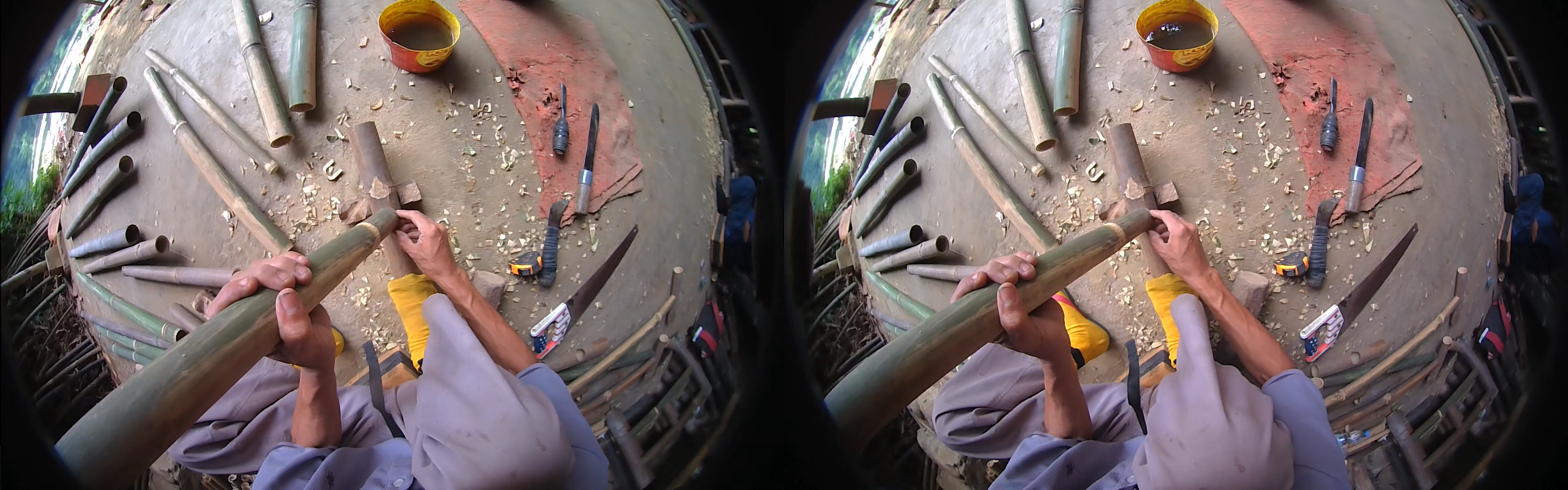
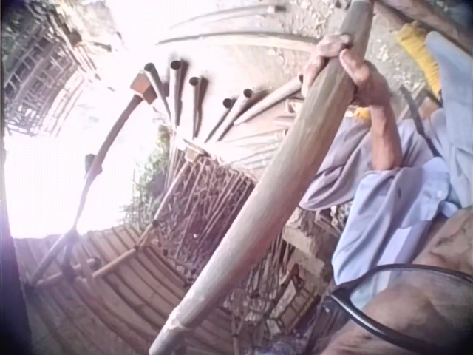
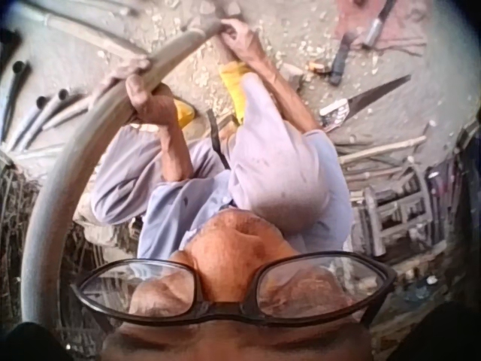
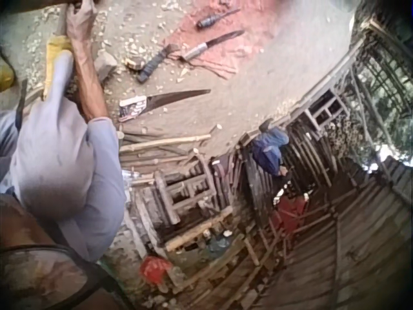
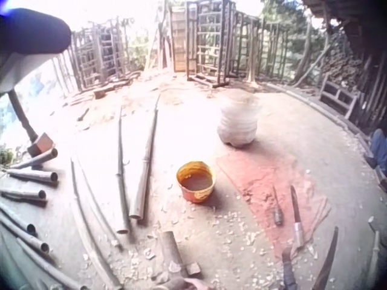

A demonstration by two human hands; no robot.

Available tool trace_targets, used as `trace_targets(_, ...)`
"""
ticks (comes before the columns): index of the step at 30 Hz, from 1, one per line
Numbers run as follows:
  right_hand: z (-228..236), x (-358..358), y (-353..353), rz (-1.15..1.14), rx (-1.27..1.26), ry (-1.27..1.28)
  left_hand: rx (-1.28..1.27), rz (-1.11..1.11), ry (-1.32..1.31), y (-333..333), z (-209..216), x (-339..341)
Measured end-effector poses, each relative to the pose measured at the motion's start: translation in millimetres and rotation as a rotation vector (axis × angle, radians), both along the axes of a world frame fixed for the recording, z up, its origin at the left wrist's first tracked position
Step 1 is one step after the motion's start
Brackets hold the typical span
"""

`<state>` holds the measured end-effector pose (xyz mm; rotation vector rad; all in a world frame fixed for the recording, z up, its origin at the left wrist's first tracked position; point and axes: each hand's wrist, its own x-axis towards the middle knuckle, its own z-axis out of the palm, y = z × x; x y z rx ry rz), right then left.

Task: The person measures bamboo poles with a tape measure, marks and carves notches using a knife, saws pieces to length, and fits a pole into a hole in another bamboo section.

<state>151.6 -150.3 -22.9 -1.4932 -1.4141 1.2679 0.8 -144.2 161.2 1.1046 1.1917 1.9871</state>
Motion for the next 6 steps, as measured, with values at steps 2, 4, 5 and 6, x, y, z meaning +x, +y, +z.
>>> trace_targets(2, -3.1, 2.7, 0.7, 0.017, -0.003, -0.011, 0.002, -0.019, 0.011, 3.0, -0.2, -0.4)
trace_targets(4, -7.4, 4.2, 1.2, 0.022, 0.001, -0.005, 0.003, -0.049, 0.022, 6.8, -0.3, -1.5)
trace_targets(5, -9.0, 4.5, 1.9, 0.021, 0.006, 0.007, 0.001, -0.055, 0.013, 8.5, -0.1, -1.2)
trace_targets(6, -10.5, 4.5, 2.5, 0.019, 0.011, 0.019, 0.000, -0.061, 0.003, 10.1, 0.2, -0.8)
